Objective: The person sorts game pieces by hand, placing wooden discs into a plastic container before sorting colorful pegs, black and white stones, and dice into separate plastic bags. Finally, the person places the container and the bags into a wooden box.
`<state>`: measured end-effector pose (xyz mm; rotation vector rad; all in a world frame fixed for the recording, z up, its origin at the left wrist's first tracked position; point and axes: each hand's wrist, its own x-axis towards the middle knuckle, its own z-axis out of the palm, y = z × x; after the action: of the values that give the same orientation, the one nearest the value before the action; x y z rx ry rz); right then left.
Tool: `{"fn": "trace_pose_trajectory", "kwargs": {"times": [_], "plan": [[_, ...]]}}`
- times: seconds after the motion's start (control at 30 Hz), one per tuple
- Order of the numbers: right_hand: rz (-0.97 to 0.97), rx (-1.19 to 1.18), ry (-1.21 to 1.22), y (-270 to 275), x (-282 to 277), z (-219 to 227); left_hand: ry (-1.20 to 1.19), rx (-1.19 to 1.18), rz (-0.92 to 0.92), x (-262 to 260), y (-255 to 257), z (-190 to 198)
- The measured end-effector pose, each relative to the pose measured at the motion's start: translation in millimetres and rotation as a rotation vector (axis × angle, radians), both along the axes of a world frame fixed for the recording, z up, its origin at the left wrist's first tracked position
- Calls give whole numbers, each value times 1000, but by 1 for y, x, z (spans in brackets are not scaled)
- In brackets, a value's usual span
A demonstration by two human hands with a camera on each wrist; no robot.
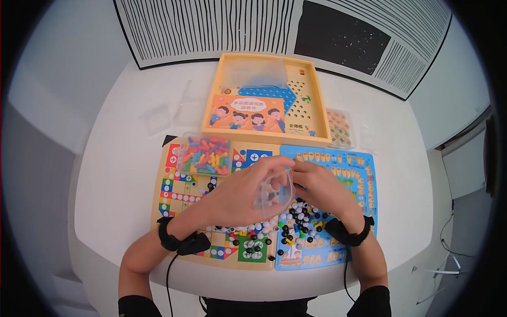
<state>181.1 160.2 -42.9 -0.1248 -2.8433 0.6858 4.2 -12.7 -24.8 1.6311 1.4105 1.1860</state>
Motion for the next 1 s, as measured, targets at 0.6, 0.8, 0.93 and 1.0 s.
{"fn": "trace_pose_trajectory", "kwargs": {"times": [0.6, 0.8, 0.93, 1.0], "plan": [[-366, -13, 14, 30, 47, 89, -11, 42, 48, 4, -1, 1], [-379, 55, -568, 65, 58, 40, 4, 67, 41, 1, 1, 1], [-389, 13, -644, 75, 55, 37, -18, 61, 37, 0, -1, -2], [-413, 146, -598, 74, 61, 49, -21, 53, 39, 1, -1, 1]]}}
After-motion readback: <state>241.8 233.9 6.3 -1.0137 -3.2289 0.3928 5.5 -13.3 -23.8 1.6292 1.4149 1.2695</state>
